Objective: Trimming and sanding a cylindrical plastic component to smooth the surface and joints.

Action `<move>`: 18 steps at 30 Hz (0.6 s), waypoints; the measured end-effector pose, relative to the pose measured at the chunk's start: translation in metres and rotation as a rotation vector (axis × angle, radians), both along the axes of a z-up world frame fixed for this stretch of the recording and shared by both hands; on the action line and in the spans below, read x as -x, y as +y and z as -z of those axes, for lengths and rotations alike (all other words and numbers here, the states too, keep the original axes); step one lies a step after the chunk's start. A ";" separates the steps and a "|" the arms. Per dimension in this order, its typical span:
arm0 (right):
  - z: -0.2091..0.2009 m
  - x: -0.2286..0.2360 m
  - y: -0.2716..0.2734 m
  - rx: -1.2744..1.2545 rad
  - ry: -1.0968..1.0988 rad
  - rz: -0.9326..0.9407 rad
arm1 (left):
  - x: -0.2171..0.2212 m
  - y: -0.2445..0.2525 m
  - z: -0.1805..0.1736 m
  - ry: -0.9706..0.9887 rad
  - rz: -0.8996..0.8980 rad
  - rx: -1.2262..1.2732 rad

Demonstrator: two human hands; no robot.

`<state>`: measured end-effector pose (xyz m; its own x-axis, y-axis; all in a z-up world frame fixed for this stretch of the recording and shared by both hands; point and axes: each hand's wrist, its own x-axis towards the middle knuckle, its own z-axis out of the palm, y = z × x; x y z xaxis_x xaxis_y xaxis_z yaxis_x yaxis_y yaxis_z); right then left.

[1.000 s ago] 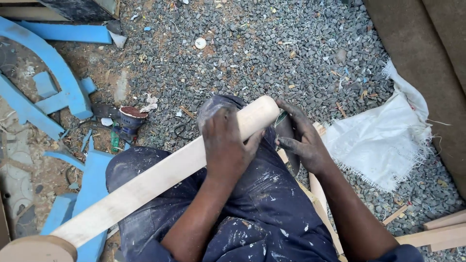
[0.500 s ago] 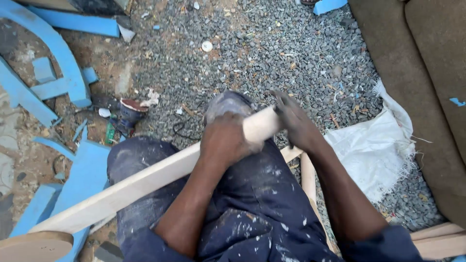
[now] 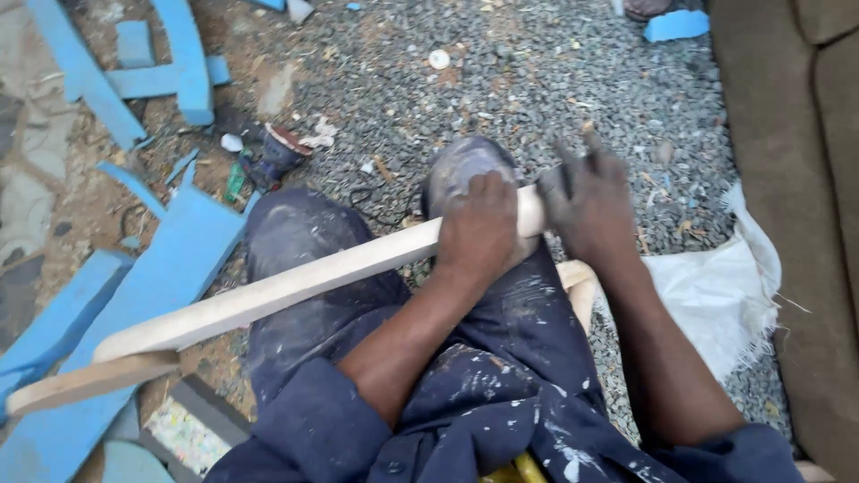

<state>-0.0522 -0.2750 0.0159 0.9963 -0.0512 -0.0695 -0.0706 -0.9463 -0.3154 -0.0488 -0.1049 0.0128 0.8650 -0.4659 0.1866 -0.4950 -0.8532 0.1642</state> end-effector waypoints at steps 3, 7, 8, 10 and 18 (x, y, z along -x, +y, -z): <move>0.019 -0.018 -0.022 0.010 -0.019 0.008 | 0.009 0.006 -0.018 -0.050 -0.006 0.055; -0.002 -0.027 -0.023 0.041 0.163 0.003 | 0.028 0.089 -0.016 0.107 -0.090 0.032; -0.004 -0.027 -0.023 0.029 0.132 -0.006 | 0.037 0.117 -0.017 0.136 -0.190 0.024; -0.001 -0.029 0.003 0.020 0.088 -0.007 | 0.037 0.147 -0.007 0.153 -0.282 0.020; 0.014 -0.032 0.025 0.568 0.026 -0.482 | 0.058 0.133 0.010 -0.269 -0.302 0.122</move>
<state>-0.0197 -0.2498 0.0022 0.9156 0.3560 -0.1868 0.3929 -0.8909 0.2280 -0.1063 0.0279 0.0031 0.8720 -0.1599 0.4627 -0.2651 -0.9488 0.1716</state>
